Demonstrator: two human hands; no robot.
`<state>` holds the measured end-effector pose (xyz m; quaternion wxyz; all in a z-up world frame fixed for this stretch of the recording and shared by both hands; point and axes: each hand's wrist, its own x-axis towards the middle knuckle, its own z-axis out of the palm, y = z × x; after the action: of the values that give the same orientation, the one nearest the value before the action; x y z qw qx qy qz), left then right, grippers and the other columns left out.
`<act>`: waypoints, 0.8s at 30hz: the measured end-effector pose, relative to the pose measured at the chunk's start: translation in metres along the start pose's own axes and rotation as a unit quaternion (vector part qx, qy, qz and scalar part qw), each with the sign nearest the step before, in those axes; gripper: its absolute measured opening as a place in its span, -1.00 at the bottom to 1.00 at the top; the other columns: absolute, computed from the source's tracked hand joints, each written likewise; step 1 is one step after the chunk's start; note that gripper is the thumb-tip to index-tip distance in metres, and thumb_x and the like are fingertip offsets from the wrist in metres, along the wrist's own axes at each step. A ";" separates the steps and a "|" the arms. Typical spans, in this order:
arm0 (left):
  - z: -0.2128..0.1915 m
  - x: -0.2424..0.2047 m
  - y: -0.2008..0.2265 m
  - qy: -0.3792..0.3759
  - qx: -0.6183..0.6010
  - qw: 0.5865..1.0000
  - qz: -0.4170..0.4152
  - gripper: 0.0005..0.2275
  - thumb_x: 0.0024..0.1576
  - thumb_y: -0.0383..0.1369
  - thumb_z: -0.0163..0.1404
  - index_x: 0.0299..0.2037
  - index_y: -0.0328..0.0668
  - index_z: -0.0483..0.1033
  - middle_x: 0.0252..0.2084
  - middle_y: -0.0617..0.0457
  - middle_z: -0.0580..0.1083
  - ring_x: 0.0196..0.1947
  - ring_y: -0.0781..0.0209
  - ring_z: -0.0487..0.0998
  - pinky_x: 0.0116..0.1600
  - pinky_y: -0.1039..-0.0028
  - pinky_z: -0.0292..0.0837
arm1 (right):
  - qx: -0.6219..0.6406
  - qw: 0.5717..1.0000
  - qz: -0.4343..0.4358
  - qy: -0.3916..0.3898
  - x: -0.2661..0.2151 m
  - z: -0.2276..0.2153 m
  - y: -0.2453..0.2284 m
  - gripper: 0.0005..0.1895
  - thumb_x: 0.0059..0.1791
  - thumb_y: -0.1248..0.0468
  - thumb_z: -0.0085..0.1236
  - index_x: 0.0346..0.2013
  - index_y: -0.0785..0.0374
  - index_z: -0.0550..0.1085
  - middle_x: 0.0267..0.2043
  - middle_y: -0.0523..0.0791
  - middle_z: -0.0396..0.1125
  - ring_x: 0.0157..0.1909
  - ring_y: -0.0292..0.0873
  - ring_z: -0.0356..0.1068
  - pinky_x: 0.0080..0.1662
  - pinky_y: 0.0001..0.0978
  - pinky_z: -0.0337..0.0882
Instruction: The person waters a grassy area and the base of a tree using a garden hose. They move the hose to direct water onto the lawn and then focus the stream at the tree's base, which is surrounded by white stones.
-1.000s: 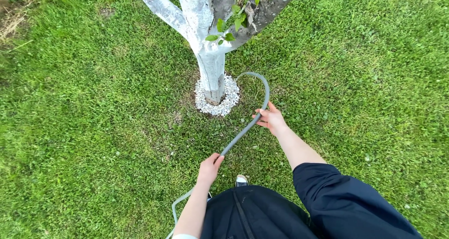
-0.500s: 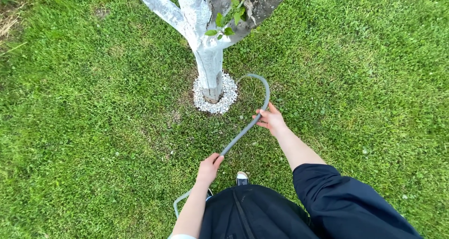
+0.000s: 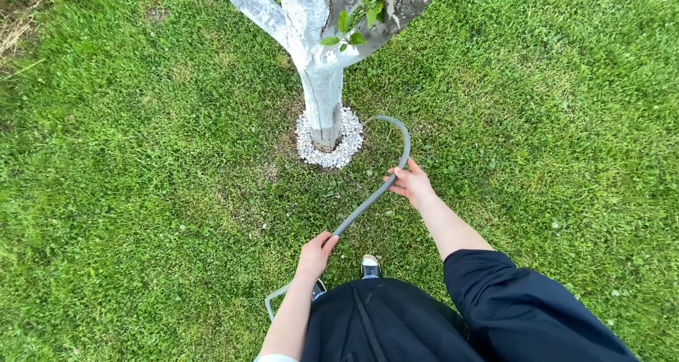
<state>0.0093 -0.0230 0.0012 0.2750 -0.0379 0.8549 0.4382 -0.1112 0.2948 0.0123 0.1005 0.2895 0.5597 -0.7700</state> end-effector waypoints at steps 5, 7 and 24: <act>-0.008 -0.009 0.000 -0.006 0.008 1.000 -0.001 -0.71 0.24 0.02 -0.04 -0.06 0.14 0.60 -0.37 0.00 0.60 -0.08 -0.06 0.62 0.09 0.12 0.52 | -0.004 1.000 0.009 0.008 -0.008 0.004 0.006 -0.17 0.12 0.31 0.01 0.54 0.10 -0.24 0.14 0.08 0.40 0.15 0.21 0.43 0.13 0.26 0.44; -0.010 -0.012 0.000 -0.009 0.011 1.000 -0.001 -0.71 0.24 0.01 -0.04 -0.05 0.12 0.59 -0.33 -0.01 0.61 -0.08 -0.06 0.62 0.07 0.13 0.52 | 0.001 1.000 0.011 0.010 -0.011 0.006 0.008 -0.16 0.12 0.30 0.03 0.54 0.09 -0.24 0.14 0.07 0.40 0.15 0.21 0.43 0.12 0.25 0.44; -0.020 -0.020 -0.005 -0.007 0.021 1.000 -0.004 -0.68 0.23 0.05 -0.05 -0.05 0.12 0.60 -0.14 -0.10 0.60 0.02 -0.15 0.59 0.14 0.10 0.49 | 0.008 1.000 0.027 0.009 -0.022 0.022 0.009 -0.21 0.13 0.35 -0.06 0.54 0.12 -0.23 0.12 0.08 0.40 0.17 0.21 0.41 0.17 0.28 0.40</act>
<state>0.0185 -0.0448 0.0172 0.2833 -0.0332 0.8619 0.4192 -0.0965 0.2673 0.0213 0.1141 0.3125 0.5459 -0.7690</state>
